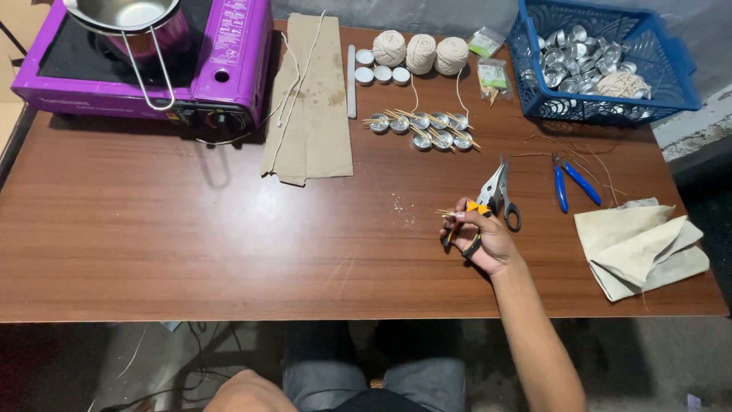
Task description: A person prepares candle wicks by bundling them together, wrapping them with thread, and using scissors and pliers to trim and secure the bundles.
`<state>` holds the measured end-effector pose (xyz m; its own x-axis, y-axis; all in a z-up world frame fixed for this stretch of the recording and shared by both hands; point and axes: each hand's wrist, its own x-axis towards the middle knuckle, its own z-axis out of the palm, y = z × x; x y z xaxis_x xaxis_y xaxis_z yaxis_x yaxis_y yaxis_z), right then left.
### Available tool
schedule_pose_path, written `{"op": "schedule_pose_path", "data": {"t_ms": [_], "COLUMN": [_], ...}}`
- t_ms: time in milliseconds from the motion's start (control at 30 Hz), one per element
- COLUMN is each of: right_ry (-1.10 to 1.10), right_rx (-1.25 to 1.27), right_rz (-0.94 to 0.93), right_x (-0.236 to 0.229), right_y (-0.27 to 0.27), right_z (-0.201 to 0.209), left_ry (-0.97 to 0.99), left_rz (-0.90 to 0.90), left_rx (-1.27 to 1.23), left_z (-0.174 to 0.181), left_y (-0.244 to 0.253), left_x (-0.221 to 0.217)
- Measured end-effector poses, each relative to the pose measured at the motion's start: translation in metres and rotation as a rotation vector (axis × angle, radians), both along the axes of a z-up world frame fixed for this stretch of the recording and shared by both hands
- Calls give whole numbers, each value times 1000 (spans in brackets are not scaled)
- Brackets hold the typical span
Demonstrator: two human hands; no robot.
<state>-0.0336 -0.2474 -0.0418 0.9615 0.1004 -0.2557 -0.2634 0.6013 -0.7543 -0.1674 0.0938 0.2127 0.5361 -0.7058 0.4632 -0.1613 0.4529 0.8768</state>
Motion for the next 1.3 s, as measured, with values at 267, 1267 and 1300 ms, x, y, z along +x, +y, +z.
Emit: {"op": "schedule_pose_path", "data": {"t_ms": [267, 1267, 1300], "right_ry": [36, 33, -3], "right_rx": [-61, -358, -380], "right_rz": [56, 45, 39], "right_x": [4, 34, 32], "right_y": [13, 31, 27], "right_z": [33, 60, 61], "left_ry": [-169, -28, 7], "left_rz": [215, 433, 431], "left_rx": [110, 524, 502], "left_z": [-42, -232, -235], "left_y": [-40, -70, -69], "left_x": [70, 216, 217]}}
